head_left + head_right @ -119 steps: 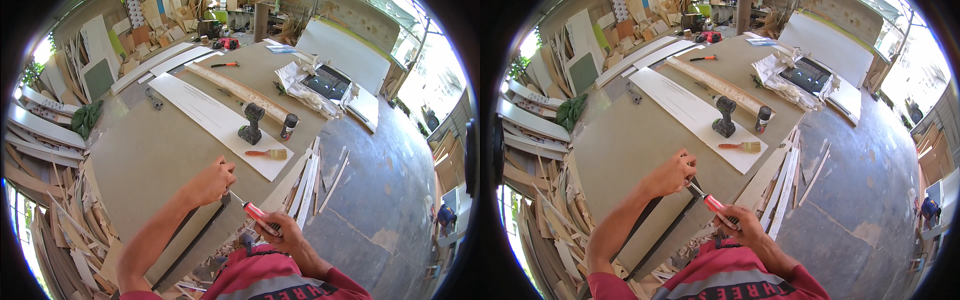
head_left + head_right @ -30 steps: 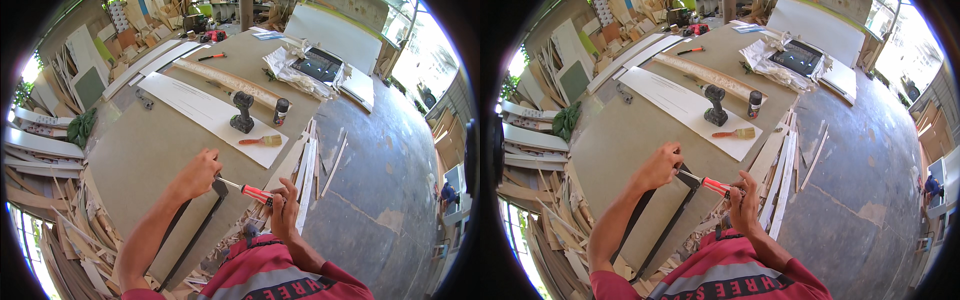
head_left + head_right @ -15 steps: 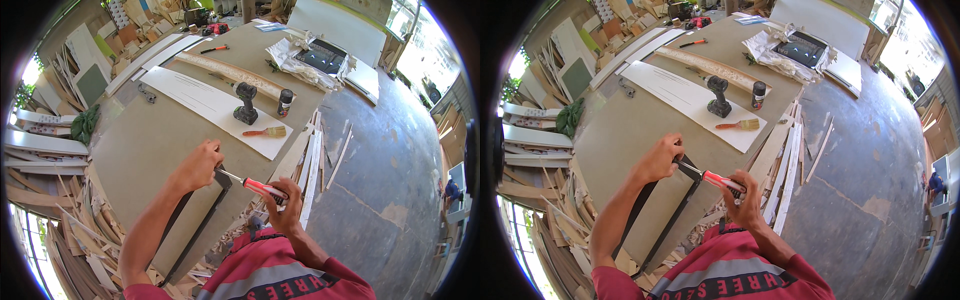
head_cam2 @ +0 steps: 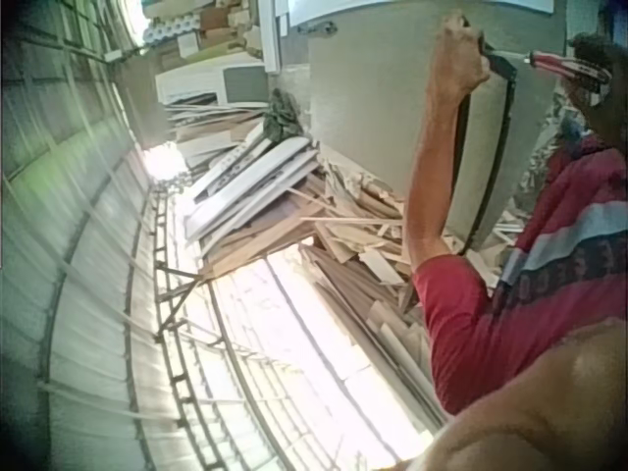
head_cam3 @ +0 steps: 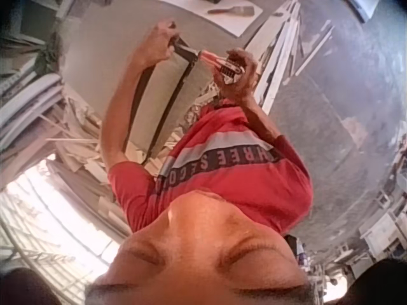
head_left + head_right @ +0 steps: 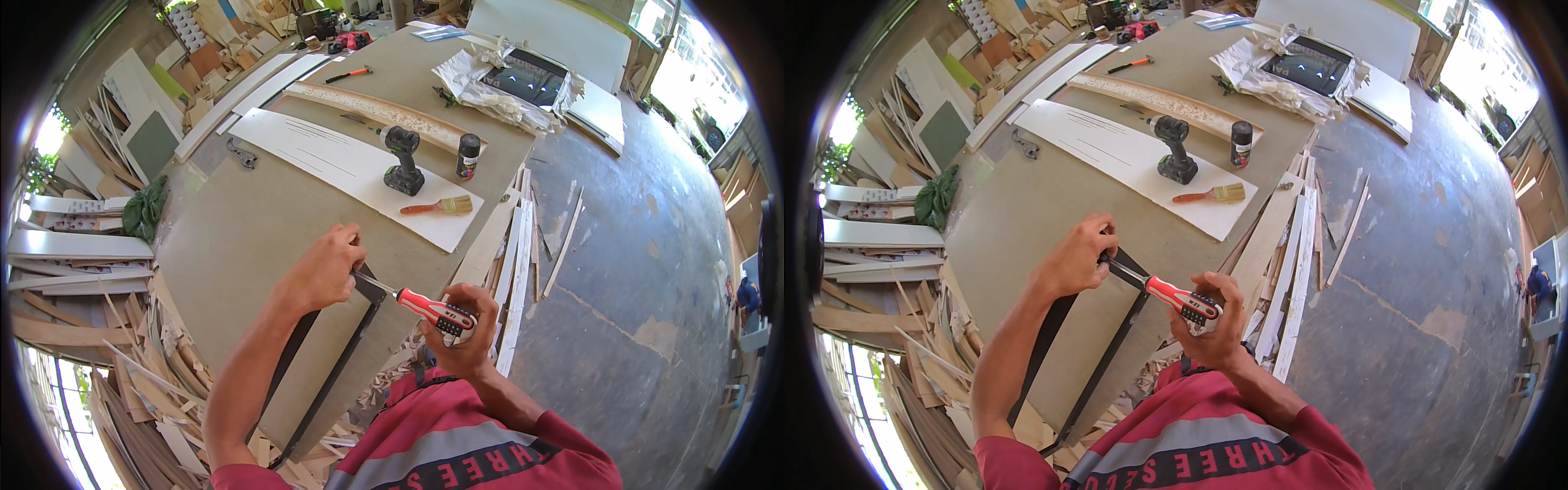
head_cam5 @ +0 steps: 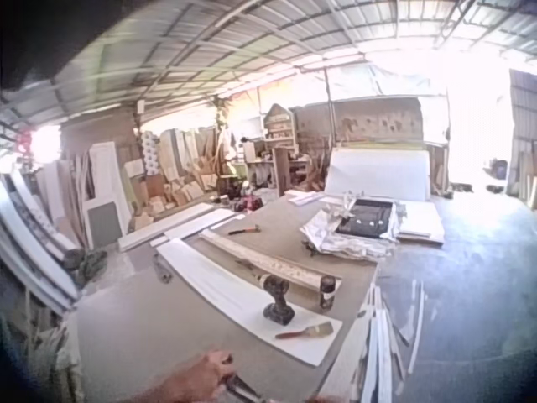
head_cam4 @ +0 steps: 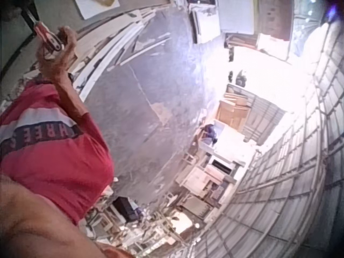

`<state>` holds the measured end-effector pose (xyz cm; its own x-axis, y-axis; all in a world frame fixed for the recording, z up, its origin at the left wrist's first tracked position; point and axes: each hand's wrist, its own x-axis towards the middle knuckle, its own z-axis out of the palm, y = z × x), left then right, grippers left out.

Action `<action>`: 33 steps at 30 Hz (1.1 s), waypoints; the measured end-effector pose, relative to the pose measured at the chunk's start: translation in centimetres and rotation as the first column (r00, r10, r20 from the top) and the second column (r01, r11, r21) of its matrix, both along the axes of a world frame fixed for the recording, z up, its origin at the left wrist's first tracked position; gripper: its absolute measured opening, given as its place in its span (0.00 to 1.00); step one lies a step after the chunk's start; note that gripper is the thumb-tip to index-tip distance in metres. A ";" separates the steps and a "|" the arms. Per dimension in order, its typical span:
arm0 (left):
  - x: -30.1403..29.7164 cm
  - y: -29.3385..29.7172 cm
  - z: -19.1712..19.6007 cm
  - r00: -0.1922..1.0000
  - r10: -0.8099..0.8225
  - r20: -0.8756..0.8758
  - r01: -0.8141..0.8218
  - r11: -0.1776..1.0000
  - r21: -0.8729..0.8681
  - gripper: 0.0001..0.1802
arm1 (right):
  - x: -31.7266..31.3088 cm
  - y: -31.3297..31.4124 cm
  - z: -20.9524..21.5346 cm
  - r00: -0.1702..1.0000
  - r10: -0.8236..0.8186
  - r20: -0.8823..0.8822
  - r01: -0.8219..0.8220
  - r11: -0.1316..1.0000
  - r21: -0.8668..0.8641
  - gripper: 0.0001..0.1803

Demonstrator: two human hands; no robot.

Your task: The person attaches a screw to a black frame using a screwdriver, سپس wipes the frame with a brush, and repeats the process of driving screws into the frame.

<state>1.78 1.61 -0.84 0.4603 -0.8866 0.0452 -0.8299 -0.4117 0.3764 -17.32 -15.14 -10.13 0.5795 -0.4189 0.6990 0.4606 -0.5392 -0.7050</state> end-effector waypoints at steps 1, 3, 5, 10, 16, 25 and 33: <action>0.1 0.0 -0.1 1.000 -0.002 0.009 0.002 1.000 -0.004 0.06 | 0.2 0.3 0.2 1.000 0.013 0.026 -0.014 0.999 0.036 0.29; 0.3 0.2 -0.5 1.000 -0.003 0.029 0.003 1.000 -0.014 0.06 | -0.2 0.0 -0.1 0.986 0.102 -0.130 -0.075 0.977 0.199 0.31; 0.5 0.6 -0.7 1.000 0.001 0.023 -0.001 1.000 -0.015 0.05 | -1.2 -0.9 -0.9 0.924 0.208 -0.322 -0.097 0.940 0.327 0.31; 0.3 0.2 -0.3 1.000 0.009 -0.004 -0.009 1.000 0.005 0.05 | 0.5 -0.7 0.5 1.000 0.013 -0.012 -0.013 1.000 0.024 0.24; 0.4 0.2 -0.3 1.000 0.006 0.002 -0.006 1.000 -0.003 0.04 | -0.3 -1.5 0.3 0.971 0.129 -0.203 -0.087 0.975 0.205 0.25; 0.3 0.2 -0.5 1.000 0.019 0.008 -0.019 1.000 -0.016 0.04 | -0.3 -2.2 -0.4 0.976 0.171 -0.134 -0.167 0.985 0.040 0.27; 0.3 0.3 -0.4 1.000 0.012 0.023 -0.012 1.000 -0.018 0.05 | 0.3 -1.9 -0.8 0.976 0.205 -0.074 -0.191 0.969 0.160 0.26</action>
<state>2.03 1.88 -1.22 0.4697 -0.8799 0.0717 -0.8336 -0.4153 0.3642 -17.06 -17.05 -10.97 0.7187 -0.3860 0.5783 0.4790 -0.3281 -0.8142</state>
